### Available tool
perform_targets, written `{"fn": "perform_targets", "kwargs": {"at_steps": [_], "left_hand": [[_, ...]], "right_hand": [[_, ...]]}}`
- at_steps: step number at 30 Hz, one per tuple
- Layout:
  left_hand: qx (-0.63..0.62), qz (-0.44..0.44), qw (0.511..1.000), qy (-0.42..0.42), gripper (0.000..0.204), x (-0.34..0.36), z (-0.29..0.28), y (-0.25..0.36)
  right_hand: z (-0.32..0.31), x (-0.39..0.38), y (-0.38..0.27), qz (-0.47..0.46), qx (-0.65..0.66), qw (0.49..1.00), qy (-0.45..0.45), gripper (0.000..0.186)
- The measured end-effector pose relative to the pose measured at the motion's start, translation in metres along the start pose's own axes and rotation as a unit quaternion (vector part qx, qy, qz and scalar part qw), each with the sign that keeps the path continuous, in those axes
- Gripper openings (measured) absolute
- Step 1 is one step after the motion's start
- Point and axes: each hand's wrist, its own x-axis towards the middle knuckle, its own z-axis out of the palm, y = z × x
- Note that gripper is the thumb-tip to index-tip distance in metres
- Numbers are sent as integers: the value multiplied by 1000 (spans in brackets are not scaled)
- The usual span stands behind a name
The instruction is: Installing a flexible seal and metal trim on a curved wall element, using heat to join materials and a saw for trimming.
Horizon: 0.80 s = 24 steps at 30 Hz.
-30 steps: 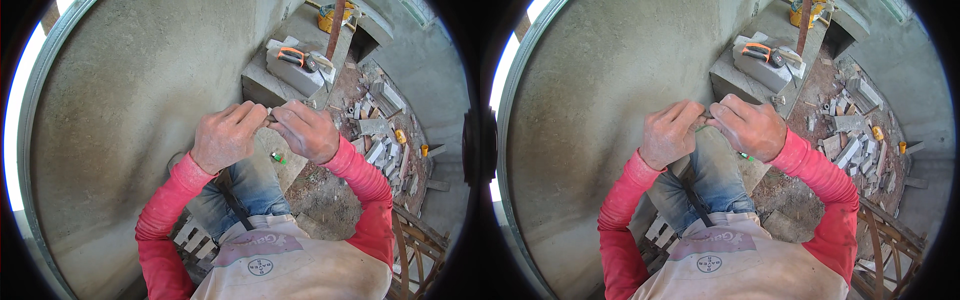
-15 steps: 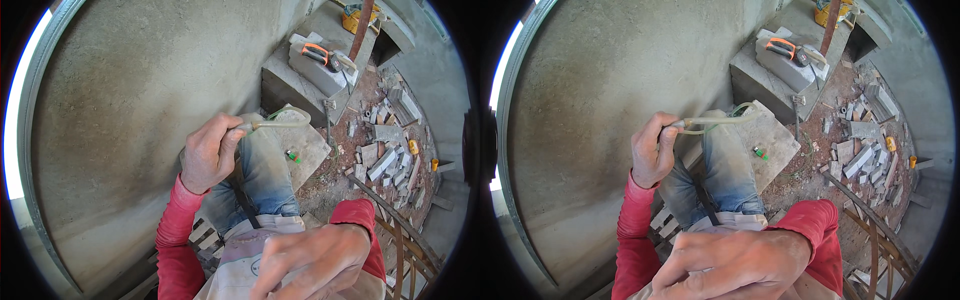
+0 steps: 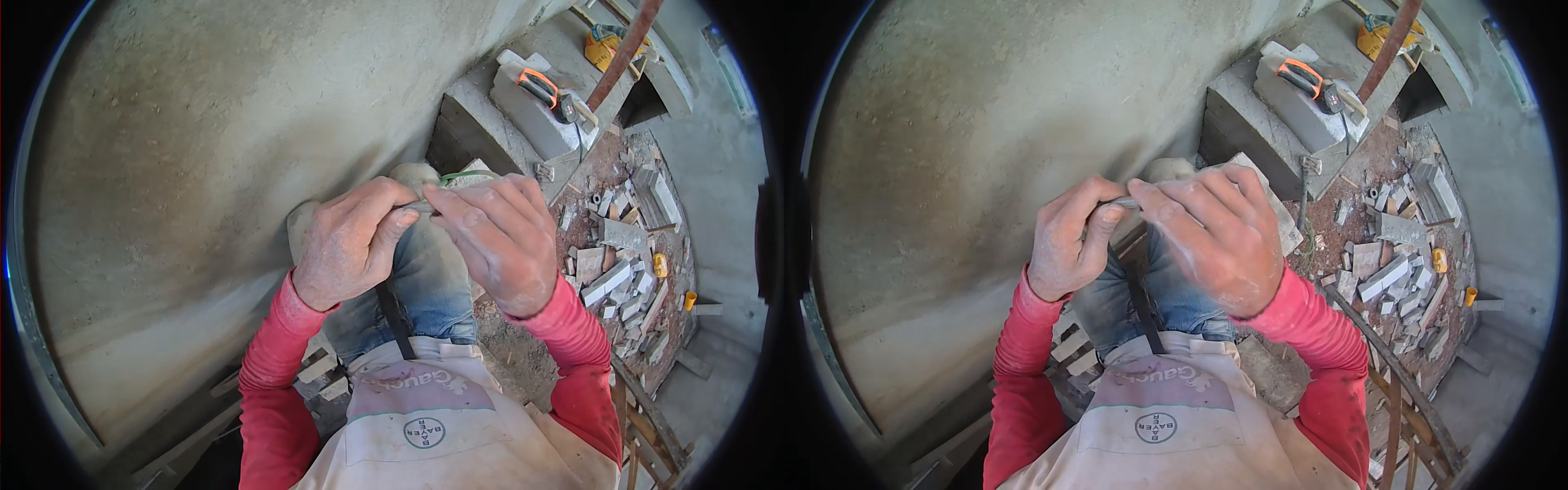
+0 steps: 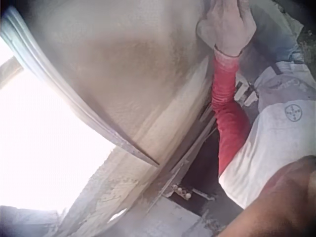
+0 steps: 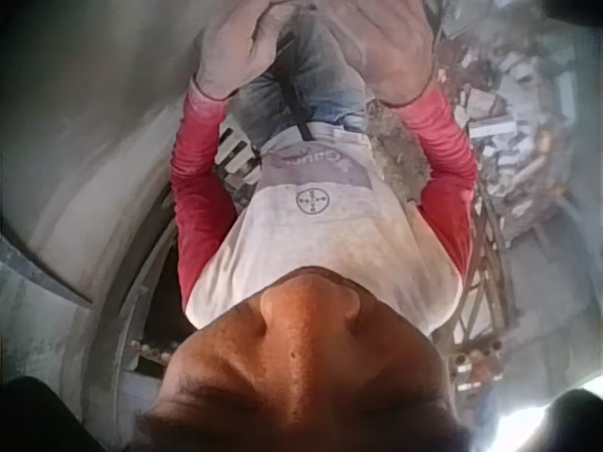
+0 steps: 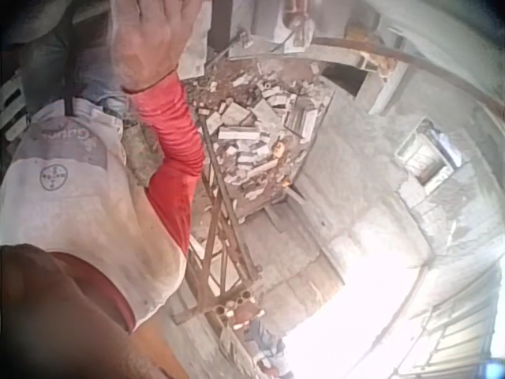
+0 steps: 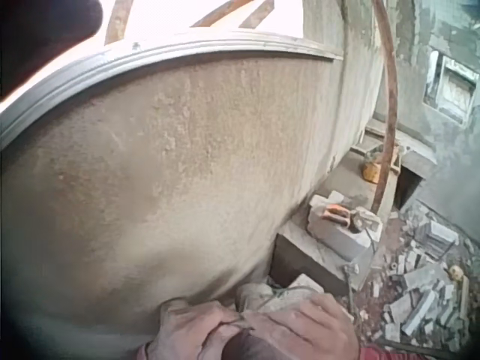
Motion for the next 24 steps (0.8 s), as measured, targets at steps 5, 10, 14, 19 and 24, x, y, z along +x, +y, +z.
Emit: {"fn": "perform_targets", "kwargs": {"at_steps": [5, 10, 14, 19, 24], "left_hand": [[51, 32, 998, 17, 9, -8, 4, -7], [110, 66, 992, -5, 13, -12, 6, -10], [133, 65, 989, -13, 11, -15, 6, -10], [106, -14, 994, -27, 15, -14, 10, -13], [38, -53, 996, -64, 16, -17, 6, -10]], "right_hand": [[17, -7, -1, 37, 77, 996, -19, 21], [15, -12, 2, 201, 217, 938, -183, 21], [3, 3, 5, 325, 406, 799, -302, 21], [33, -16, 8, 121, 188, 969, -103, 19], [35, -20, 16, -57, 36, 997, -33, 30]]}}
